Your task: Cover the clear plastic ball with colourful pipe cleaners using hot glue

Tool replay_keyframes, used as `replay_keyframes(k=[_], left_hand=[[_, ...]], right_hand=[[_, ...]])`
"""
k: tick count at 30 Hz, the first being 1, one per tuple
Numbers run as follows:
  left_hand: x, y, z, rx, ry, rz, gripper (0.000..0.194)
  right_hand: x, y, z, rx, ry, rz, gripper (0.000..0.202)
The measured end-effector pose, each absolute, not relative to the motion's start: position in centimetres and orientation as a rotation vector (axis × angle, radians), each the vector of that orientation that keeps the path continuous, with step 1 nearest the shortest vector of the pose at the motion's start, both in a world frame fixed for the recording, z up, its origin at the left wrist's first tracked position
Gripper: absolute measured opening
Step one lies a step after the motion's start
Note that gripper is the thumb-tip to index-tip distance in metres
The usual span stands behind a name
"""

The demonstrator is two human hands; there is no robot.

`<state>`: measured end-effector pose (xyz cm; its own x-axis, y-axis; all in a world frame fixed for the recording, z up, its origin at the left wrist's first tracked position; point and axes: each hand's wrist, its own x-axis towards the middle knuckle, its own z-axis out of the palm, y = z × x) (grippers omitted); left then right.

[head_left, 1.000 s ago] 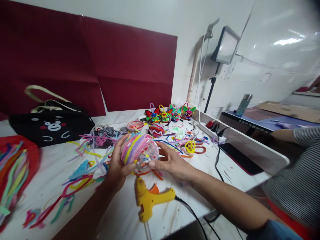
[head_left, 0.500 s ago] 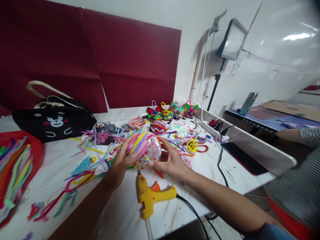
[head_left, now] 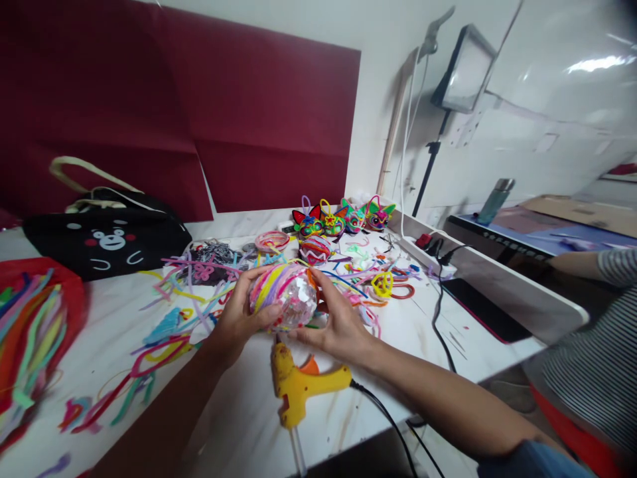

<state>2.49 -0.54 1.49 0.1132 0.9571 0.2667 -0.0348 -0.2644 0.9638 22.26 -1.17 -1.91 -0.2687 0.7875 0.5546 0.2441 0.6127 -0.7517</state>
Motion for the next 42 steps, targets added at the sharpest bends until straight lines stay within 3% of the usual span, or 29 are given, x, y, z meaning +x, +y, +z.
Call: replay_keyframes(k=[11, 17, 20, 24, 27, 42], left_hand=[[1.6, 0.3, 0.7, 1.416, 0.840, 1.247, 0.091], [1.0, 0.9, 0.3, 1.440, 0.803, 1.248, 0.090], [1.0, 0.6, 0.7, 1.419, 0.784, 1.248, 0.089], [0.8, 0.2, 0.9, 1.432, 0.744, 1.168, 0.089], [0.6, 0.2, 0.6, 1.493, 0.735, 1.093, 0.087], [0.5, 0.5, 0.0, 1.519, 0.754, 1.061, 0.082]], right_hand=[[21.9, -1.4, -1.9, -0.842, -1.882, 0.524, 0.107], [22.2, -1.6, -1.0, -0.794, -1.911, 0.534, 0.106], [23.0, -1.6, 0.4, -0.789, -1.918, 0.544, 0.088], [24.2, -0.9, 2.7, -0.715, -1.901, 0.426, 0.038], [24.6, 0.0, 3.9, -0.600, -1.959, 0.376, 0.023], [24.1, 0.5, 4.6, -0.502, -1.960, 0.427, 0.030]])
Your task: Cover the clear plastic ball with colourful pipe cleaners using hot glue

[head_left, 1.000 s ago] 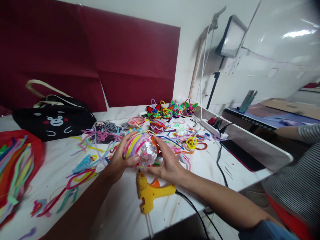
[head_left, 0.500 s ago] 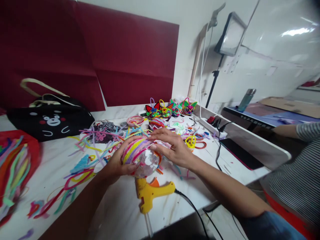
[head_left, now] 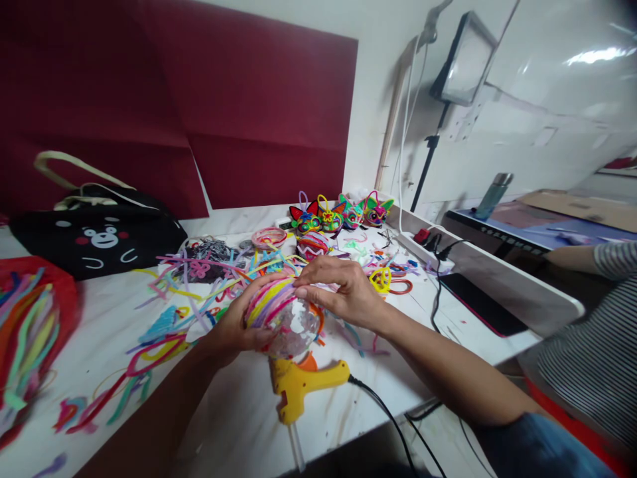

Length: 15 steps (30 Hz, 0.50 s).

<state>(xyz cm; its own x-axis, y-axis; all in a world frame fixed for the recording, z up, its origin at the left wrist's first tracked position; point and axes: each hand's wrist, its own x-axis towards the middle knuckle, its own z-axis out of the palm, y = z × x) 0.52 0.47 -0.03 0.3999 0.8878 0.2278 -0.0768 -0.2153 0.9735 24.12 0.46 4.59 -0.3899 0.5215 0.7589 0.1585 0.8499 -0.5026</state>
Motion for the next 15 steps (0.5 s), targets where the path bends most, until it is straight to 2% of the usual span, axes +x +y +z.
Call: replay_keyframes(k=[8, 15], left_hand=[[0.34, 0.85, -0.52, 1.538, 0.746, 1.026, 0.082], [0.58, 0.65, -0.28, 1.502, 0.713, 0.939, 0.087]], right_hand=[[24.09, 0.38, 4.45, -0.639, -1.899, 0.591, 0.028], [24.10, 0.56, 4.63, -0.672, -1.937, 0.551, 0.029]])
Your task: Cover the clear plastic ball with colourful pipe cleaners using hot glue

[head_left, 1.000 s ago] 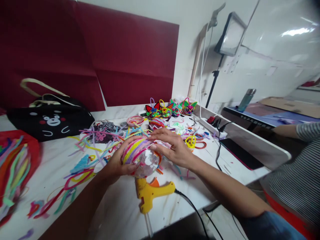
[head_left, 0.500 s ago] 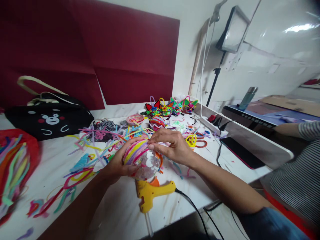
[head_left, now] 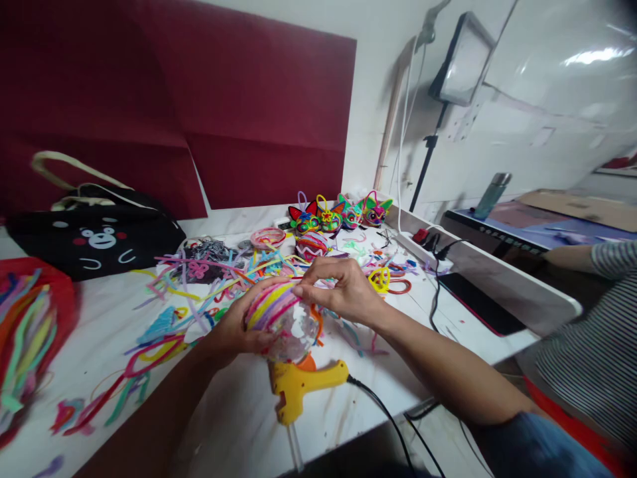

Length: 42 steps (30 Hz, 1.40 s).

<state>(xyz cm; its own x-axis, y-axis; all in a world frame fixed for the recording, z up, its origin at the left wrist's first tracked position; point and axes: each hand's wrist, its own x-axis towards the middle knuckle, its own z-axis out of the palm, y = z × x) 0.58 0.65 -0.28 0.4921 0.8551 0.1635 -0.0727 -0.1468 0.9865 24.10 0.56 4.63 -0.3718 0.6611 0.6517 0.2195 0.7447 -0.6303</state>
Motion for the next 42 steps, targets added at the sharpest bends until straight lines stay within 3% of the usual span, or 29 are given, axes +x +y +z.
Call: replay_keyframes(k=[7, 17, 21, 25, 29, 35, 39, 42], left_hand=[[0.6, 0.8, -0.6, 1.379, 0.642, 0.977, 0.079], [0.5, 0.9, -0.8, 1.317, 0.619, 1.000, 0.078], [0.7, 1.1, -0.4, 1.232, 0.634, 1.165, 0.079], [0.9, 1.6, 0.0, 1.123, 0.658, 1.359, 0.071], [1.1, 2.2, -0.1, 1.025, 0.649, 1.444, 0.065], [1.2, 2.3, -0.3, 0.975, 0.660, 1.470, 0.066], [1.1, 2.2, -0.3, 0.929, 0.711, 1.521, 0.071], [0.8, 2.4, -0.5, 0.948, 0.709, 1.556, 0.071]], right_hand=[[24.3, 0.9, 5.1, -0.600, -2.012, 0.502, 0.037], [25.3, 0.8, 6.0, -0.501, -2.173, 0.252, 0.029], [26.4, -1.1, 5.3, -0.685, -2.083, 0.297, 0.023], [26.8, -3.7, 3.2, -0.757, -2.443, 0.394, 0.014], [25.8, -5.5, 1.3, -0.892, -2.786, 0.397, 0.041], [23.3, -6.8, 0.4, -0.935, -2.991, 0.221, 0.061], [22.4, -6.7, -0.2, -0.844, -3.014, 0.114, 0.069], [23.0, -6.5, -0.2, -0.912, -2.910, 0.164, 0.060]])
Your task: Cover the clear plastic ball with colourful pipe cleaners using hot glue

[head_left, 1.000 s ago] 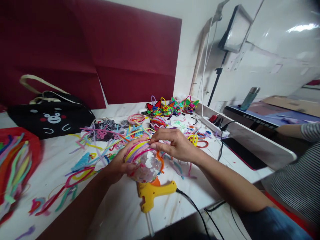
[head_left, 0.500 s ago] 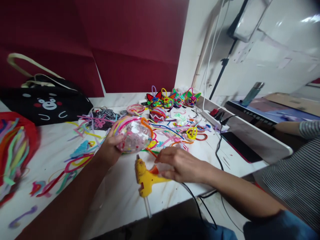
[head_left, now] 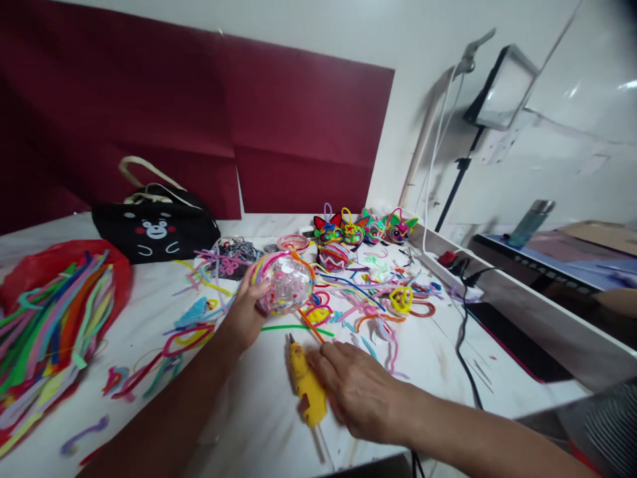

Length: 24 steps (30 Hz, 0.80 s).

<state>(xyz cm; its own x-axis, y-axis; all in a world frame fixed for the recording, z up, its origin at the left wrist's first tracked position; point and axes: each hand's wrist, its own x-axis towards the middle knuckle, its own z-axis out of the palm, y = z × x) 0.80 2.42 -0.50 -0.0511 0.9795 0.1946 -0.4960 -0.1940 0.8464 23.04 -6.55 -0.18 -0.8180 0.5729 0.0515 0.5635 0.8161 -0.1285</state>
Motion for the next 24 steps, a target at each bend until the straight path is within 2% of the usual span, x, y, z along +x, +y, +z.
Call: replay_keyframes(k=[3, 5, 7, 12, 15, 24], left_hand=[[0.5, 2.7, -0.7, 0.998, 0.723, 1.584, 0.068], [0.4, 2.7, -0.7, 1.024, 0.751, 1.593, 0.068], [0.4, 2.6, -0.6, 1.036, 0.766, 1.586, 0.071], [0.7, 1.9, -0.4, 1.091, 0.833, 1.519, 0.075], [1.0, 1.6, -0.3, 1.146, 0.842, 1.479, 0.078], [1.2, 1.1, 0.3, 1.226, 0.853, 1.427, 0.087]], right_hand=[[24.8, -6.8, 0.2, -0.969, -2.774, 0.326, 0.047], [26.1, -7.2, 0.7, -0.928, -2.677, 0.359, 0.052], [27.1, -7.7, 1.4, -0.837, -2.570, 0.302, 0.053], [27.3, -7.9, 3.5, -0.674, -2.362, 0.096, 0.035], [26.8, -6.8, 3.5, -0.598, -2.284, 0.060, 0.036], [26.0, -4.9, 1.8, -0.632, -2.207, 0.307, 0.024]])
